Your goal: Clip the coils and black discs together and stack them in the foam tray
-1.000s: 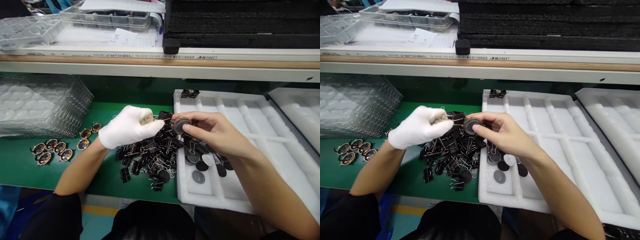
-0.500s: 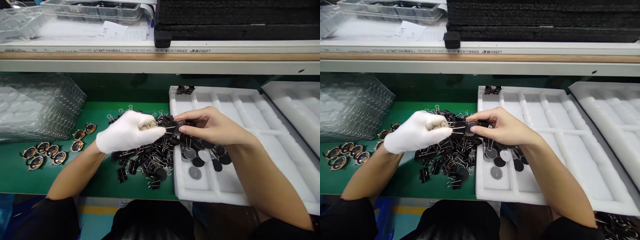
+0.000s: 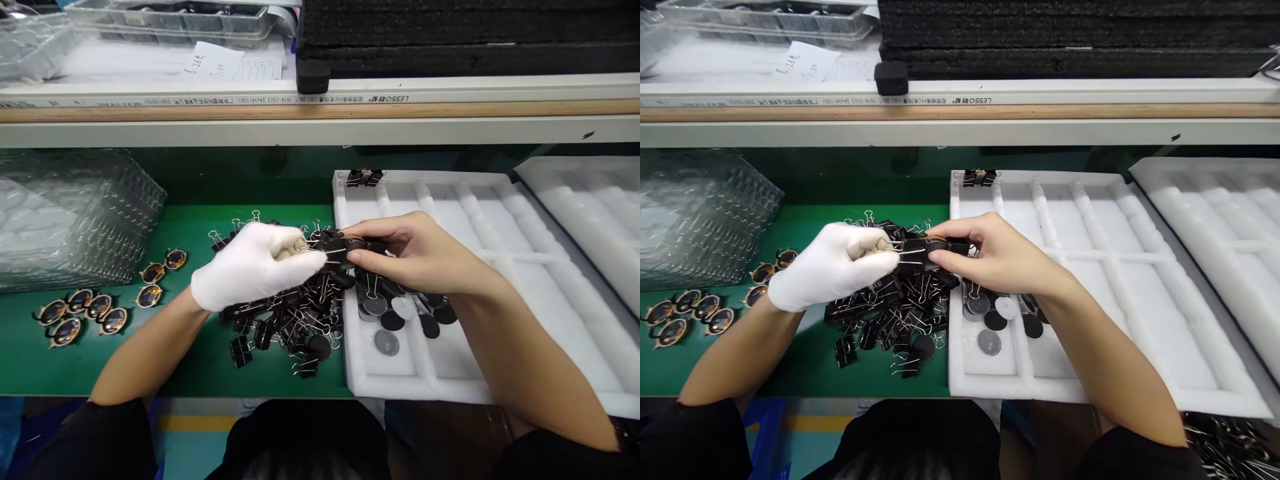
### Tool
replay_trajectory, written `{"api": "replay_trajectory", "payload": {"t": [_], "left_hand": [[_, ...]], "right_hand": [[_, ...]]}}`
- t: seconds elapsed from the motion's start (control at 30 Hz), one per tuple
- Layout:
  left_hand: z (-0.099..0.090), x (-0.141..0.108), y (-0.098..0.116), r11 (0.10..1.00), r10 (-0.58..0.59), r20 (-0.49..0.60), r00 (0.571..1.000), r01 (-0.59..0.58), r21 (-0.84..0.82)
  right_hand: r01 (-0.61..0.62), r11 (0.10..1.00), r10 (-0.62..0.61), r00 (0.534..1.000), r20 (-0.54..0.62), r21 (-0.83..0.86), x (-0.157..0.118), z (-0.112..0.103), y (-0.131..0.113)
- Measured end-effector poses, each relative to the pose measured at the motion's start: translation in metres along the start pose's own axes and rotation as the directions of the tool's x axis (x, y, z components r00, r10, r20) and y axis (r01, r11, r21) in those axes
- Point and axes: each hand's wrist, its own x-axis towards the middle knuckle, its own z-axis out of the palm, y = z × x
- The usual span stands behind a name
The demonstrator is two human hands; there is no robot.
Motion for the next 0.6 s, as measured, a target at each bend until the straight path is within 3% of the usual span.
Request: {"api": "replay_trajectory", "payload": {"t": [0.1, 0.2, 0.27, 0.33, 0.4, 0.5, 0.6], "left_hand": [[0.002, 0.001, -0.001, 0.994, -0.030, 0.001, 1.000, 0.030, -0.101], [0.003, 0.003, -0.001, 0.967, -0.082, 0.044, 0.996, 0.090, -0.239], [0.003, 0.004, 0.000, 0.965, -0.080, 0.028, 0.996, 0.085, -0.249], [0.001, 0.004, 0.001, 0.973, -0.043, -0.017, 0.999, 0.038, -0.228], [0.000, 0.004, 0.001, 0.983, 0.008, -0.053, 0.999, -0.017, -0.181], [0.000, 0.005, -0.001, 0.993, 0.043, -0.068, 0.997, -0.050, -0.102], [0.003, 0.006, -0.005, 0.996, 0.077, -0.070, 0.995, -0.080, -0.034]], "right_hand": [[0.202, 0.933, -0.249, 0.960, -0.128, -0.299, 0.001, 0.003, 0.006], [0.315, 0.698, -0.507, 0.852, -0.133, -0.644, 0.001, 0.010, 0.015], [0.359, 0.581, -0.618, 0.779, -0.109, -0.731, 0.002, 0.013, 0.019], [0.377, 0.577, -0.648, 0.752, -0.125, -0.725, 0.003, 0.013, 0.022], [0.356, 0.705, -0.557, 0.813, -0.168, -0.614, 0.005, 0.012, 0.021], [0.207, 0.944, -0.257, 0.950, -0.179, -0.256, 0.006, 0.009, 0.017], [0.019, 1.000, -0.018, 0.988, -0.152, 0.005, 0.007, 0.009, 0.009]]}}
